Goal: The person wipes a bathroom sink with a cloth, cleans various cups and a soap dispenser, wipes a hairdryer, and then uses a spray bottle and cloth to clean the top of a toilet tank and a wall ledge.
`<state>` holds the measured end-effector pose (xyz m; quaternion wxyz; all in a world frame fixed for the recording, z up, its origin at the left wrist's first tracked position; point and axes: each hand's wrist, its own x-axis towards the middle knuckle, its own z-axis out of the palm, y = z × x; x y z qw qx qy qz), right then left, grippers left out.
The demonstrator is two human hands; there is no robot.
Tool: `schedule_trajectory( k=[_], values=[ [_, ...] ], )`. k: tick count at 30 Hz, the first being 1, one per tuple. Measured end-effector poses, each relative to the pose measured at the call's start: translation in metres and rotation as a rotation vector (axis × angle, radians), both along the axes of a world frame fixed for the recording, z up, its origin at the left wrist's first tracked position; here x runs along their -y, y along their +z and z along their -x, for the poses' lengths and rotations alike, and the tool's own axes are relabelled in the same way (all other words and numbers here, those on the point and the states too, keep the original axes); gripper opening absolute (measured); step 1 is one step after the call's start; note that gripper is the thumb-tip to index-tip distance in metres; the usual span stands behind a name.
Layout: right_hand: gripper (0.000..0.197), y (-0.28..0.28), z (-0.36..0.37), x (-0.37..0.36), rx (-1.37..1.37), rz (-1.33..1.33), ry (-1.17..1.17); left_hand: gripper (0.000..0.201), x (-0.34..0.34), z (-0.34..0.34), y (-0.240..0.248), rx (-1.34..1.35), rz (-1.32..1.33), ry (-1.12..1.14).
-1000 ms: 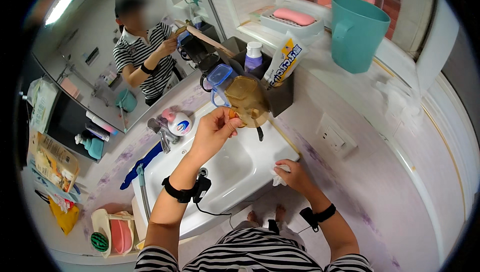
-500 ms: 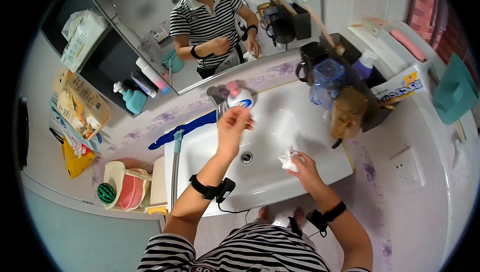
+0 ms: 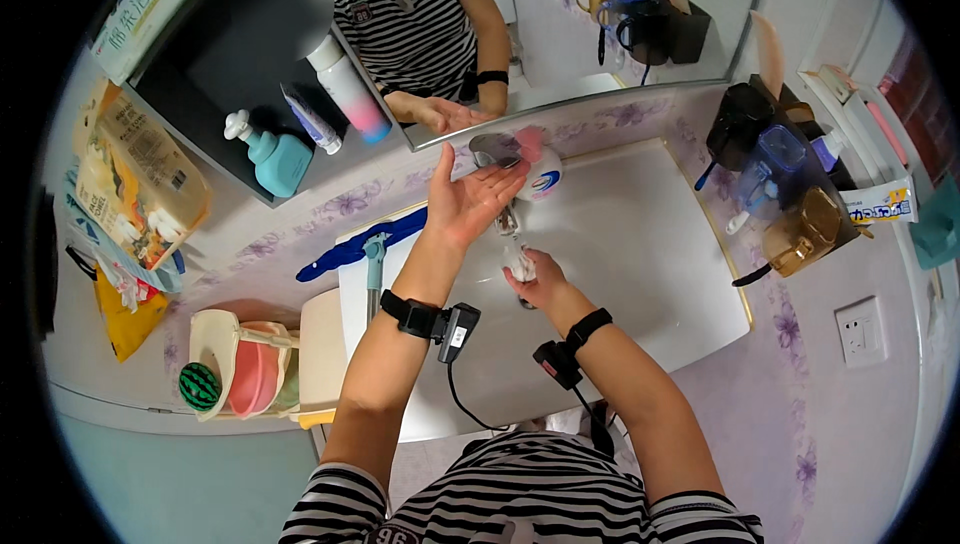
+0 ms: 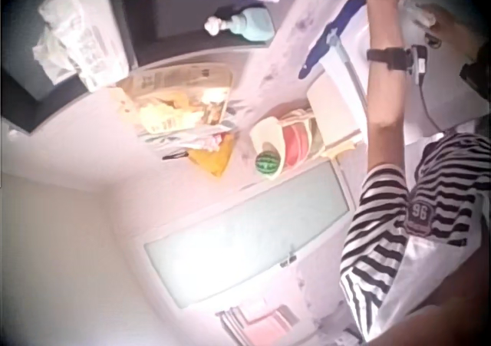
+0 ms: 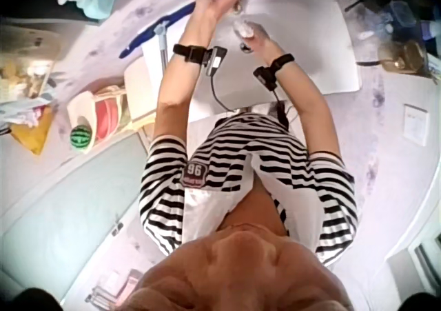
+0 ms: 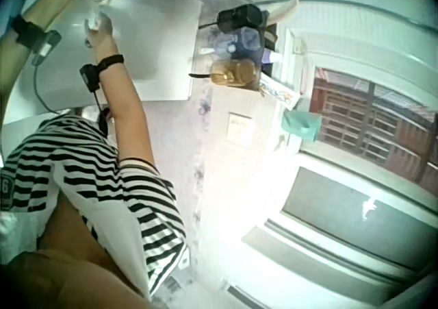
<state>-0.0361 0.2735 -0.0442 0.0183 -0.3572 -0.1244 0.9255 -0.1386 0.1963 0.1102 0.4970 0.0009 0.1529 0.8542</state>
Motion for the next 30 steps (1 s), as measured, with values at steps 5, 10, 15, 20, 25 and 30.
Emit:
schedule_trajectory(
  k=[5,10,15,20,25,30],
  values=[
    [0.018,-0.008,0.022,0.014,0.045,0.015,-0.081,0.057,0.020,-0.007,-0.049,-0.495,0.514,0.340],
    [0.022,-0.037,0.038,0.007,-0.034,-0.117,-0.023,0.038,0.028,-0.017,-0.145,-0.091,1.000,0.167],
    [0.035,0.006,0.043,0.025,0.338,-0.900,0.229,0.044,0.020,-0.027,-0.166,0.283,0.466,0.036],
    [0.040,-0.015,0.030,-0.010,0.089,-2.226,0.759,0.046,-0.004,-0.029,-0.179,0.393,0.117,0.040],
    [0.047,0.027,0.009,-0.005,0.240,-2.284,0.401,0.033,-0.005,-0.017,-0.198,0.352,0.051,0.004],
    [0.059,0.086,0.017,-0.018,0.026,-2.043,-0.061,0.025,-0.020,-0.018,-0.191,0.424,0.068,0.122]
  ],
)
